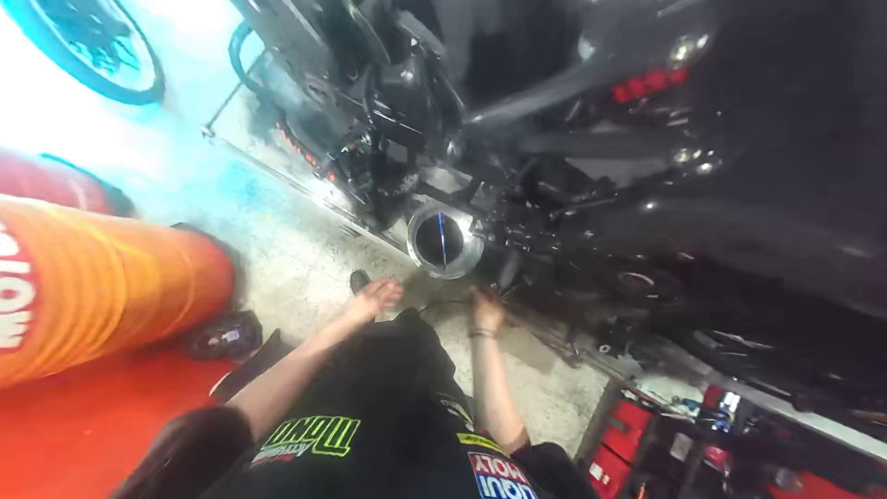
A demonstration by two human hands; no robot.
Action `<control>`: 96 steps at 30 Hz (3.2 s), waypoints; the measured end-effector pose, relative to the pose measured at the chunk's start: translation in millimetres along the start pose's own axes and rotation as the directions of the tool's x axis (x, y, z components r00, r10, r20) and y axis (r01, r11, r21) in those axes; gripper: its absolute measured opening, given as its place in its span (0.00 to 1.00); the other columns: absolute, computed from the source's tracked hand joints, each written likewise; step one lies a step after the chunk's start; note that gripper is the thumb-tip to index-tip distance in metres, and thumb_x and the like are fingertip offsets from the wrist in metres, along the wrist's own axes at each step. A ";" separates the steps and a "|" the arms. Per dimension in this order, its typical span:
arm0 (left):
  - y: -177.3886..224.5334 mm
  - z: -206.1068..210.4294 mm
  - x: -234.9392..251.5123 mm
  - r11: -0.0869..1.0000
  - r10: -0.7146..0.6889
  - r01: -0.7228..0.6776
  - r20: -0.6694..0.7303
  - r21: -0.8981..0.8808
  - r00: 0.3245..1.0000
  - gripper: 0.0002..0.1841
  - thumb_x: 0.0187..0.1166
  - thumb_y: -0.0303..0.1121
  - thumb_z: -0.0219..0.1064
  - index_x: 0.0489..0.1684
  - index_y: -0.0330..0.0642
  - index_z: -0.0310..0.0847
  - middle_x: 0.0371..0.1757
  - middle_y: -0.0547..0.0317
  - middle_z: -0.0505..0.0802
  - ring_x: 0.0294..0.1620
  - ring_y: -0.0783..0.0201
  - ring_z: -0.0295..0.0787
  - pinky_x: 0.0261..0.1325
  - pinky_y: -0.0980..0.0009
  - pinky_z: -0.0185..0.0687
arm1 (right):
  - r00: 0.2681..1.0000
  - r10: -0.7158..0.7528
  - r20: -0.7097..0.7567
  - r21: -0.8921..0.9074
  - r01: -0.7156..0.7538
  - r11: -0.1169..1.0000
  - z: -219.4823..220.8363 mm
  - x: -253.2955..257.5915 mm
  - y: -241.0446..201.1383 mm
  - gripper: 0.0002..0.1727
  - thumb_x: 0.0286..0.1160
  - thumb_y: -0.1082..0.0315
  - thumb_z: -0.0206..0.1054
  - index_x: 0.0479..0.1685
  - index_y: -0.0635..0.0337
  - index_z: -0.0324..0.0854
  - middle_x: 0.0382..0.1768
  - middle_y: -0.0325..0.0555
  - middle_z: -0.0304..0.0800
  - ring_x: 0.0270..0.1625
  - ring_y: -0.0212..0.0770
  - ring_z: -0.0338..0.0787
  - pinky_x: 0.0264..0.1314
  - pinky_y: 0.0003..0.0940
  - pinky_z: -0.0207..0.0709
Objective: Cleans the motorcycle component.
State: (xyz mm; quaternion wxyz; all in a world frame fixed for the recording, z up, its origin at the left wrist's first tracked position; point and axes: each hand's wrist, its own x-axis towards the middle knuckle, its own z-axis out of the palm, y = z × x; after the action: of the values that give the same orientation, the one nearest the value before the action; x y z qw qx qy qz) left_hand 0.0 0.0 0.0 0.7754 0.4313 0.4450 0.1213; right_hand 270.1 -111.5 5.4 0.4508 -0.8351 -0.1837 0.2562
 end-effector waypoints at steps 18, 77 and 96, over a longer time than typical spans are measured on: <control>89.5 -42.8 48.1 0.897 -0.130 0.117 -0.003 -0.426 0.991 0.17 0.85 0.22 0.49 0.70 0.34 0.69 0.57 0.44 0.91 0.51 0.54 0.93 0.58 0.59 0.89 | 0.909 0.174 0.378 -0.849 0.266 0.456 122.9 94.3 -49.9 0.23 0.80 0.55 0.60 0.66 0.59 0.85 0.61 0.59 0.91 0.64 0.60 0.90 0.65 0.66 0.81; 108.5 75.9 103.0 0.929 -0.084 0.039 -0.107 -0.368 0.991 0.19 0.92 0.28 0.51 0.79 0.35 0.64 0.70 0.40 0.83 0.68 0.48 0.85 0.71 0.51 0.84 | 0.949 -0.186 0.256 -0.487 0.293 0.823 57.2 43.3 -67.0 0.24 0.85 0.52 0.59 0.47 0.66 0.89 0.44 0.65 0.93 0.53 0.64 0.92 0.59 0.63 0.81; 111.5 47.9 106.3 0.989 -0.116 0.115 -0.001 -0.087 0.993 0.15 0.89 0.23 0.55 0.69 0.25 0.72 0.58 0.36 0.91 0.57 0.46 0.93 0.63 0.51 0.91 | 0.908 -0.296 0.296 -0.481 0.409 0.775 62.4 52.9 -58.8 0.23 0.83 0.52 0.59 0.42 0.65 0.90 0.40 0.63 0.93 0.48 0.63 0.94 0.54 0.64 0.83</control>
State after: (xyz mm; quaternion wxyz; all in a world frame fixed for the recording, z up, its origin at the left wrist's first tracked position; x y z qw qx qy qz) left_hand 121.0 100.7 35.5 0.7977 0.3702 0.4660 0.0968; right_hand 271.1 -11.0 12.5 0.2201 -0.8465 -0.4464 0.1892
